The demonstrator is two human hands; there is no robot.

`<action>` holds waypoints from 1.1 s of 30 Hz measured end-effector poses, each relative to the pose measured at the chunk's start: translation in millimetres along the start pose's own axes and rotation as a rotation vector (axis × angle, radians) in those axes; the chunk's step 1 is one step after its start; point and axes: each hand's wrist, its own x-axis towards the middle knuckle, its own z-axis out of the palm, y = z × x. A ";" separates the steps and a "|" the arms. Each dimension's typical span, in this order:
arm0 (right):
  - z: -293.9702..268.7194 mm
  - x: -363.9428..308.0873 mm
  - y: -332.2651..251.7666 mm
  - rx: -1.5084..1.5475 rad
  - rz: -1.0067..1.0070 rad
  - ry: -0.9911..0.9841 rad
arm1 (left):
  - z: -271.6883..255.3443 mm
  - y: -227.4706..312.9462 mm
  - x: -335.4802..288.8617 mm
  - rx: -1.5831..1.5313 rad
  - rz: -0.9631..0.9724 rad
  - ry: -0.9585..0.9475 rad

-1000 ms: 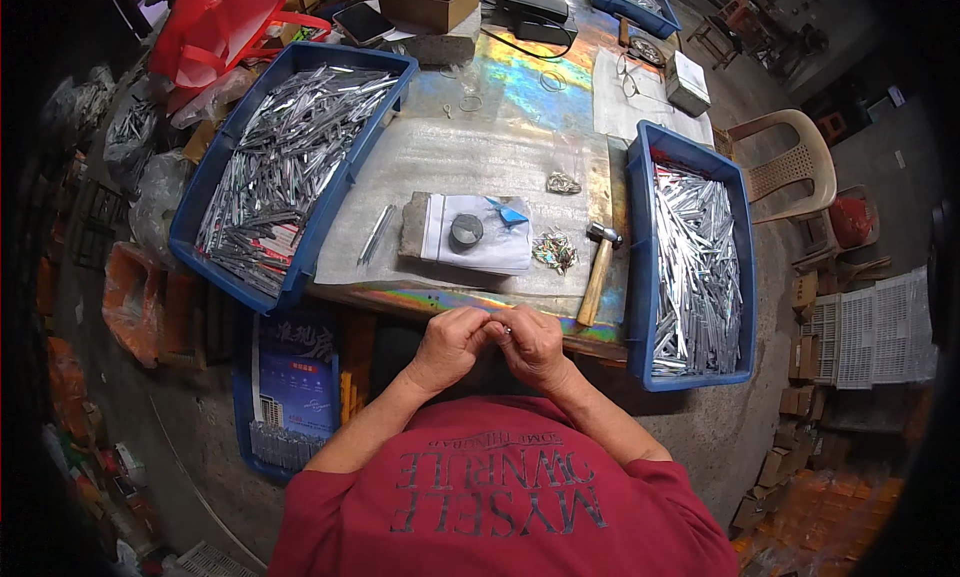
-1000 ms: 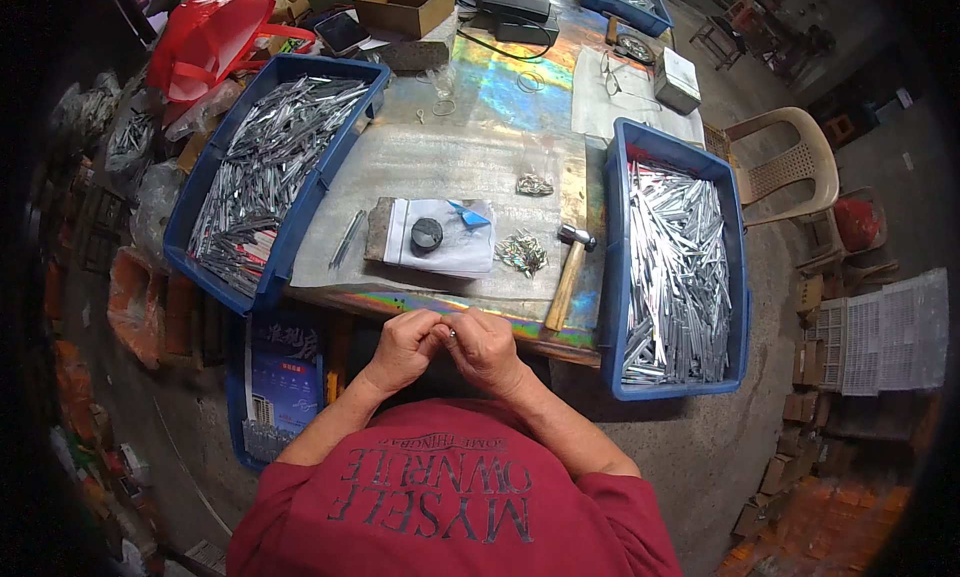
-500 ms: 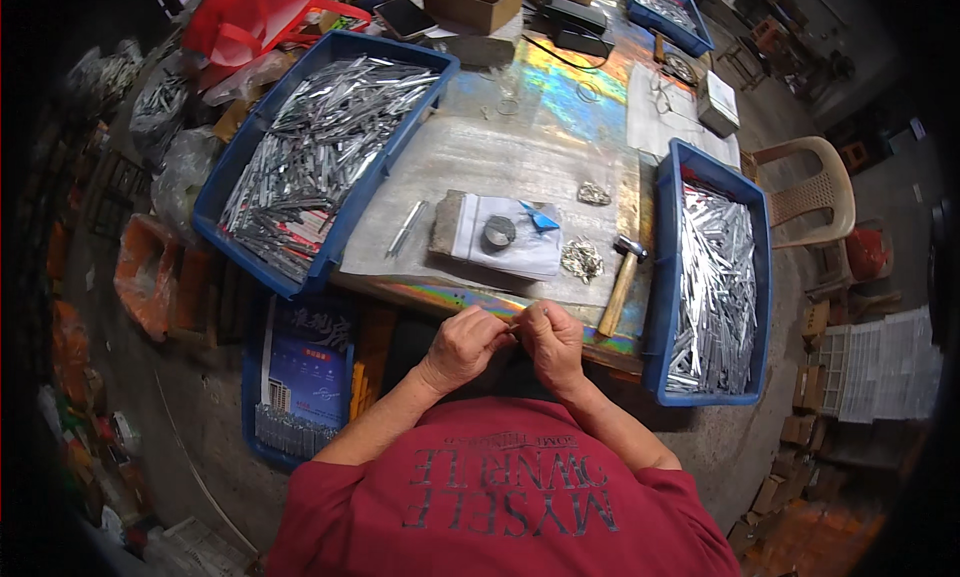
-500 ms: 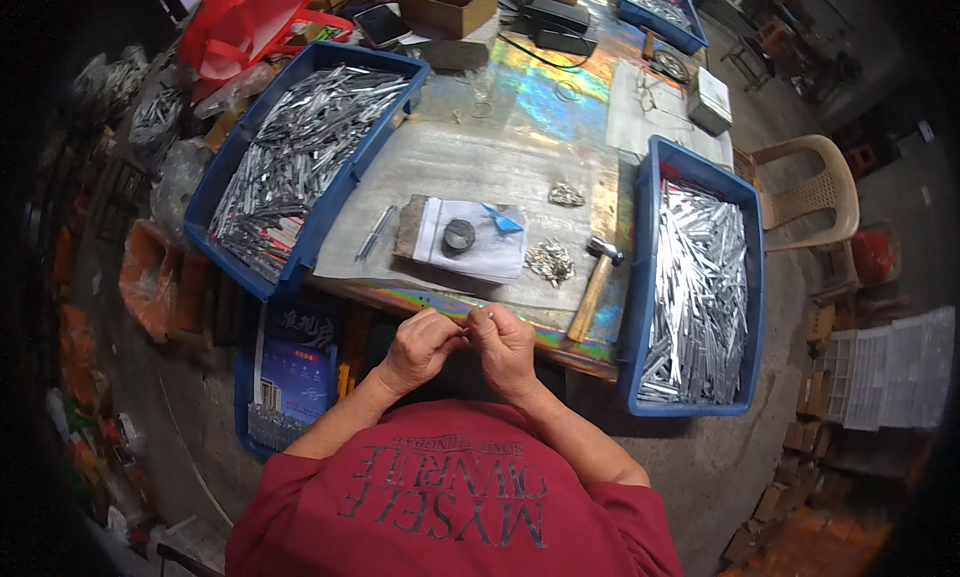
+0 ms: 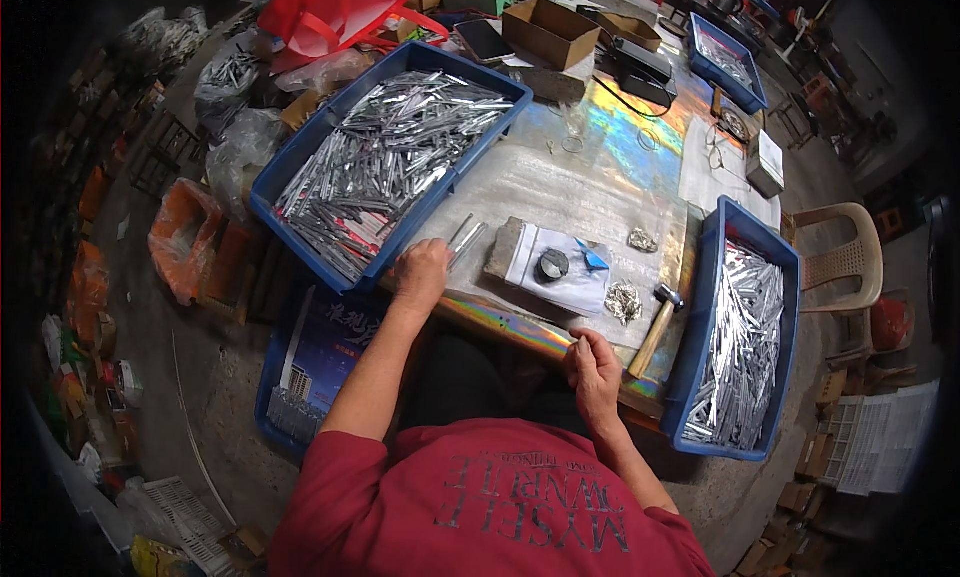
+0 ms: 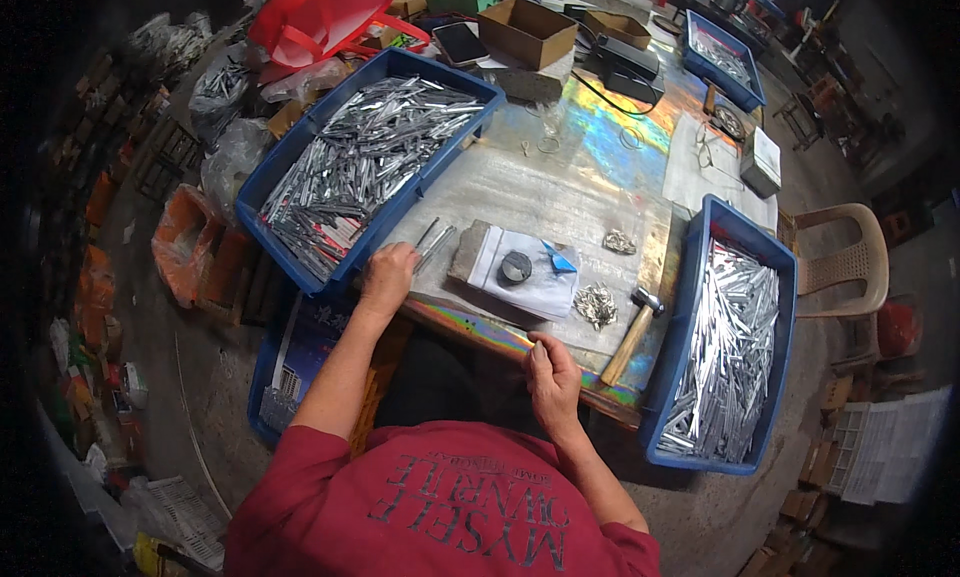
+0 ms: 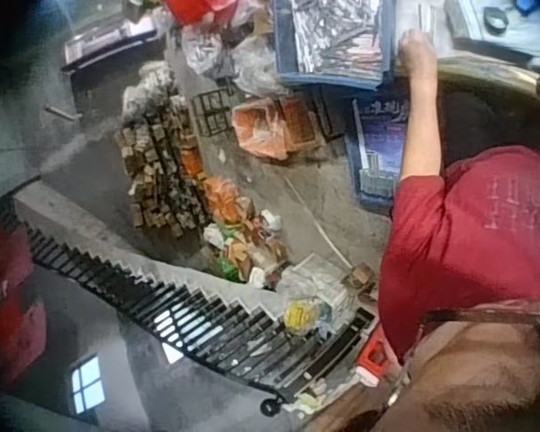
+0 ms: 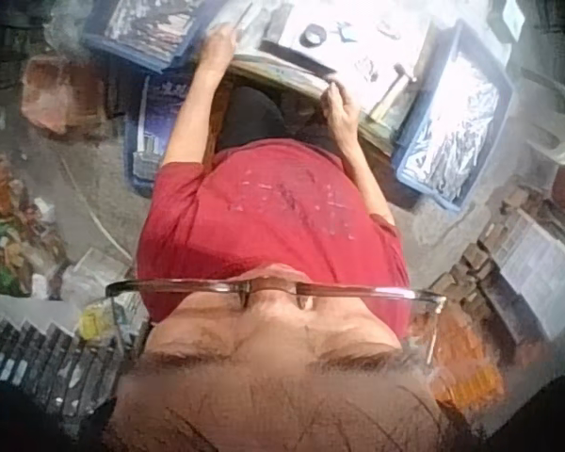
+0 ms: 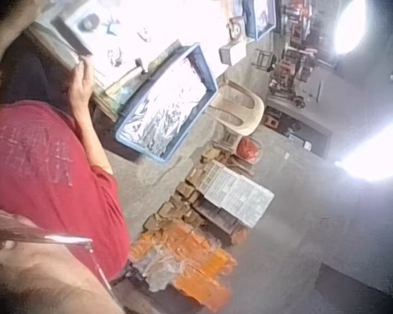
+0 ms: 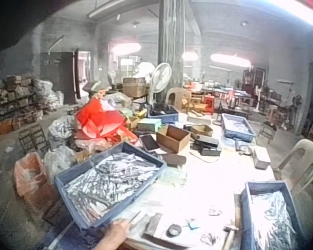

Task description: The person assembles metal strips by attaching small hardware pieces onto them by hand and tapping them with a hammer, then gathers and places the finished metal pieces into bins.

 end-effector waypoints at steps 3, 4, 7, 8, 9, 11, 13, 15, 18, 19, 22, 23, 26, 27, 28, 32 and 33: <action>1.5 -2.9 1.8 -0.031 0.067 0.034 | 0.3 2.7 3.3 0.055 -0.030 -0.007; 0.4 -3.7 3.6 -0.025 0.067 0.013 | 0.8 2.3 3.9 0.063 -0.027 -0.016; -4.0 -4.8 8.7 -0.075 0.021 0.050 | -4.6 7.7 0.6 0.053 0.029 0.008; -6.0 -4.8 11.2 -0.061 0.021 0.054 | -13.7 11.7 -0.6 0.054 0.055 0.014; -7.8 -5.2 11.9 -0.064 0.011 0.038 | -28.1 15.5 -0.7 0.067 0.043 0.021; -9.6 -5.9 14.3 -0.062 0.002 0.006 | -56.1 23.8 -2.2 -0.051 0.086 0.139; -13.1 -7.4 17.5 -0.082 0.015 0.045 | -73.7 9.7 6.4 -0.055 0.097 0.166; -16.1 -8.6 19.0 -0.075 0.028 0.035 | -92.3 -12.3 17.0 -0.016 0.079 0.136; -13.5 -9.1 19.2 -0.069 0.048 0.030 | -109.8 -47.2 25.3 0.154 -0.032 -0.109; -12.3 -10.1 19.0 -0.069 0.056 0.034 | -106.8 -61.6 24.2 0.217 -0.031 -0.164; -8.0 -12.0 18.4 -0.054 0.076 0.056 | -98.5 -82.8 26.3 0.304 -0.040 -0.293; -7.6 -12.3 18.1 -0.056 0.075 0.057 | -96.2 -85.7 28.2 0.321 -0.047 -0.371; -7.3 -12.8 17.4 -0.045 0.058 0.047 | -95.7 -91.7 38.6 0.325 -0.017 -0.485; -7.9 -13.1 17.6 -0.054 0.055 0.042 | -97.0 -91.5 41.5 0.324 -0.017 -0.484; -8.5 -13.4 17.8 -0.061 0.053 0.036 | -99.4 -90.6 44.0 0.305 0.003 -0.507; -8.1 -13.8 21.5 -0.048 0.058 0.044 | -96.2 -96.6 43.3 0.249 0.013 -0.353; -7.5 -13.8 21.4 -0.058 0.056 0.034 | -92.6 -98.9 44.4 0.246 0.015 -0.353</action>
